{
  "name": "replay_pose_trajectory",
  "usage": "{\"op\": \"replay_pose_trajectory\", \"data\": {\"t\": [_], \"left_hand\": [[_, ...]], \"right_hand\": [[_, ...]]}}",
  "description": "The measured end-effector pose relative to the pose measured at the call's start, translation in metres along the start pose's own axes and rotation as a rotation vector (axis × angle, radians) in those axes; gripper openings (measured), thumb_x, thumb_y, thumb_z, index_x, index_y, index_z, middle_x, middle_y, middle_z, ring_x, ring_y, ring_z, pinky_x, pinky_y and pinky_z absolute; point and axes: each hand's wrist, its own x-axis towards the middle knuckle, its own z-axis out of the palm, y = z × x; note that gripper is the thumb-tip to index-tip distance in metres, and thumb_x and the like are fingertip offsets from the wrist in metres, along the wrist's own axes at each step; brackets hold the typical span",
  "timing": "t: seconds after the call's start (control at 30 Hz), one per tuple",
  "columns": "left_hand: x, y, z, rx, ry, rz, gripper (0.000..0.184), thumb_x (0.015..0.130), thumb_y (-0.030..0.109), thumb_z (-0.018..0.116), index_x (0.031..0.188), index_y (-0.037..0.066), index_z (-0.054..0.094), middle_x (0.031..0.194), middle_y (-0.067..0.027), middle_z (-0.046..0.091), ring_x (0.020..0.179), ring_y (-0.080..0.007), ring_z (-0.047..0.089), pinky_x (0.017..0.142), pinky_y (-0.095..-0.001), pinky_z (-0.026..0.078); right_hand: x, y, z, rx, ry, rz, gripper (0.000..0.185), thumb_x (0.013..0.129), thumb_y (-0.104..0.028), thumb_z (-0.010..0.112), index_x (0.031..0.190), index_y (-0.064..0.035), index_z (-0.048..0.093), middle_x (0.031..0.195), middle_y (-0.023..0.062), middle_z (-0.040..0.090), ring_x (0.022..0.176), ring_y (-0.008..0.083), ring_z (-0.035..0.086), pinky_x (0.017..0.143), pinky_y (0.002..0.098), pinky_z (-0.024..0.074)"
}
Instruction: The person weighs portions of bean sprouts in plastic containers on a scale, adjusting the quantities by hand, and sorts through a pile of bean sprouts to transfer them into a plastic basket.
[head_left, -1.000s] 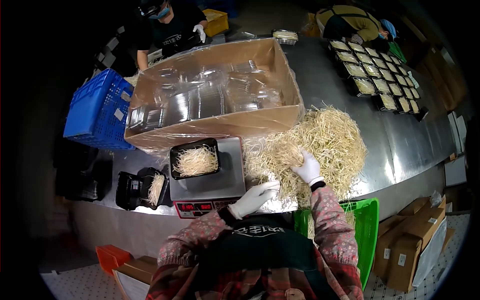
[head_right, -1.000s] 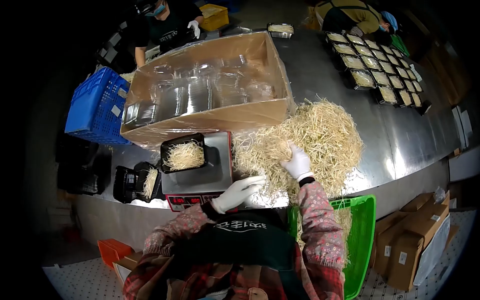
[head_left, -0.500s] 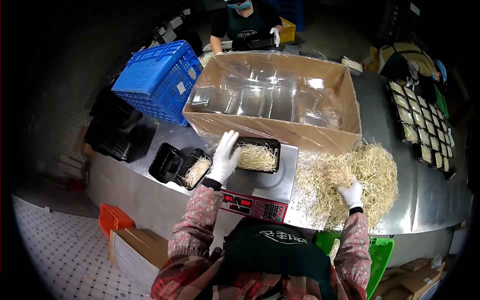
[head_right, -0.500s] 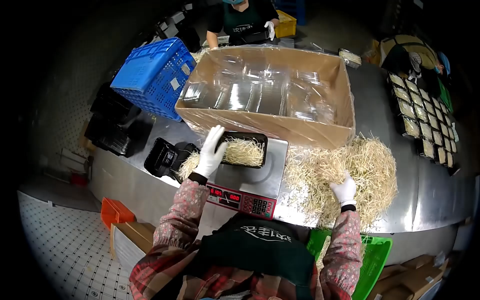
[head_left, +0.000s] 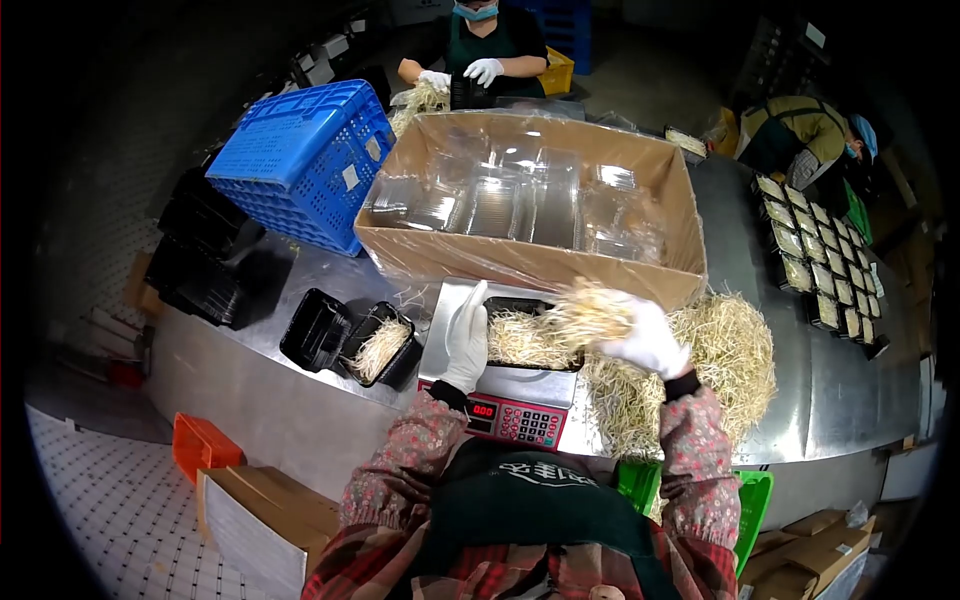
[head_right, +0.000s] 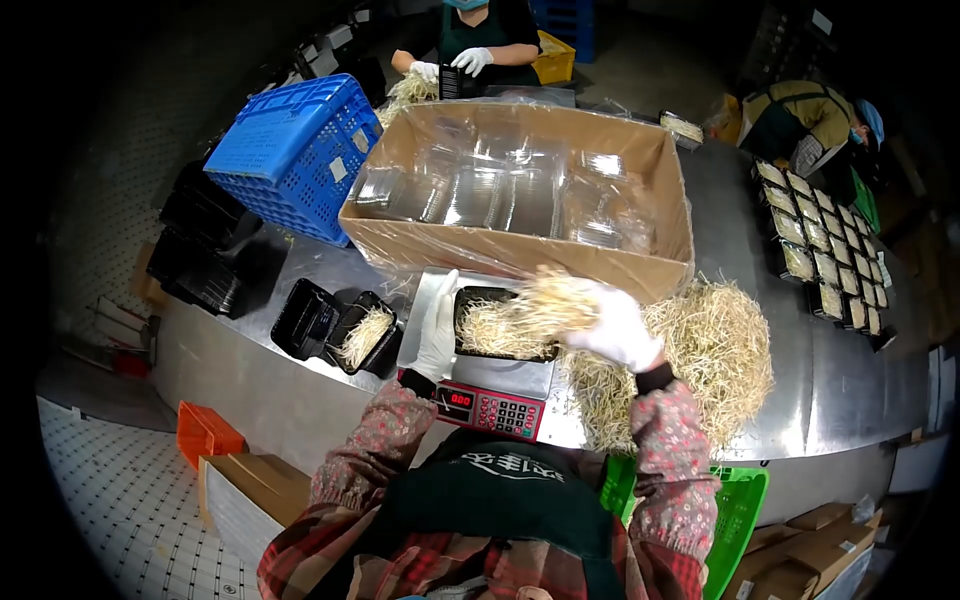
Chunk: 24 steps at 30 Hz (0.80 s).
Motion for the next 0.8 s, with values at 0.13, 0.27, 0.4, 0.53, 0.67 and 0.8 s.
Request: {"op": "replay_pose_trajectory", "data": {"t": [0.13,0.27,0.4,0.53,0.67,0.8], "left_hand": [[-0.001,0.009,0.003,-0.053,-0.095,-0.021,0.050,0.110,0.028,0.036,0.146,-0.005,0.043,0.150,-0.0186,0.047,0.141,-0.0272,0.043,0.117,-0.0364,0.030],[-0.007,-0.006,0.012,0.478,-0.279,0.116,0.048,0.102,0.018,0.050,0.146,-0.002,0.045,0.148,-0.0209,0.047,0.142,-0.0332,0.040,0.119,-0.0404,0.028],[-0.001,0.008,0.007,0.597,-0.349,0.225,0.049,0.097,0.014,0.057,0.143,-0.001,0.048,0.146,-0.0219,0.049,0.138,-0.0366,0.043,0.117,-0.0427,0.031],[0.014,0.013,-0.022,0.391,-0.309,0.145,0.055,0.096,0.013,0.057,0.146,-0.005,0.042,0.147,-0.0257,0.046,0.138,-0.0345,0.044,0.114,-0.0393,0.036],[0.041,0.055,-0.079,0.207,-0.133,-0.170,0.056,0.100,0.014,0.053,0.149,-0.006,0.036,0.151,-0.0244,0.044,0.141,-0.0295,0.042,0.116,-0.0362,0.032],[0.053,0.050,-0.119,0.362,-0.154,0.132,0.055,0.100,0.014,0.056,0.147,-0.007,0.039,0.149,-0.0258,0.045,0.141,-0.0321,0.042,0.116,-0.0371,0.032]], "right_hand": [[0.054,-0.002,0.080,-0.521,-0.110,-0.195,0.051,0.066,-0.027,0.079,0.109,-0.0022,0.065,0.095,0.0176,0.069,0.088,0.0359,0.068,0.079,0.0428,0.0554],[0.069,0.029,0.155,-0.698,-0.138,-0.207,0.050,0.066,-0.031,0.080,0.102,-0.0005,0.063,0.091,0.0196,0.066,0.083,0.0373,0.064,0.075,0.0467,0.0527],[0.059,0.022,0.126,-0.343,-0.248,-0.152,0.085,0.067,-0.045,0.084,0.131,0.0016,0.053,0.110,0.0260,0.063,0.104,0.0410,0.061,0.092,0.0468,0.0488],[0.042,0.018,0.064,-0.257,-0.166,-0.316,0.087,0.073,-0.042,0.084,0.145,-0.0064,0.048,0.136,0.0243,0.056,0.128,0.0390,0.053,0.109,0.0445,0.0410],[0.004,0.013,-0.019,-0.057,-0.074,-0.030,0.077,0.076,-0.038,0.084,0.140,-0.0070,0.055,0.140,0.0187,0.056,0.132,0.0331,0.052,0.111,0.0410,0.0388],[-0.024,0.049,-0.043,-0.152,0.143,0.106,0.082,0.074,-0.035,0.086,0.143,-0.0080,0.052,0.140,0.0178,0.056,0.132,0.0320,0.051,0.114,0.0401,0.0372]]}}
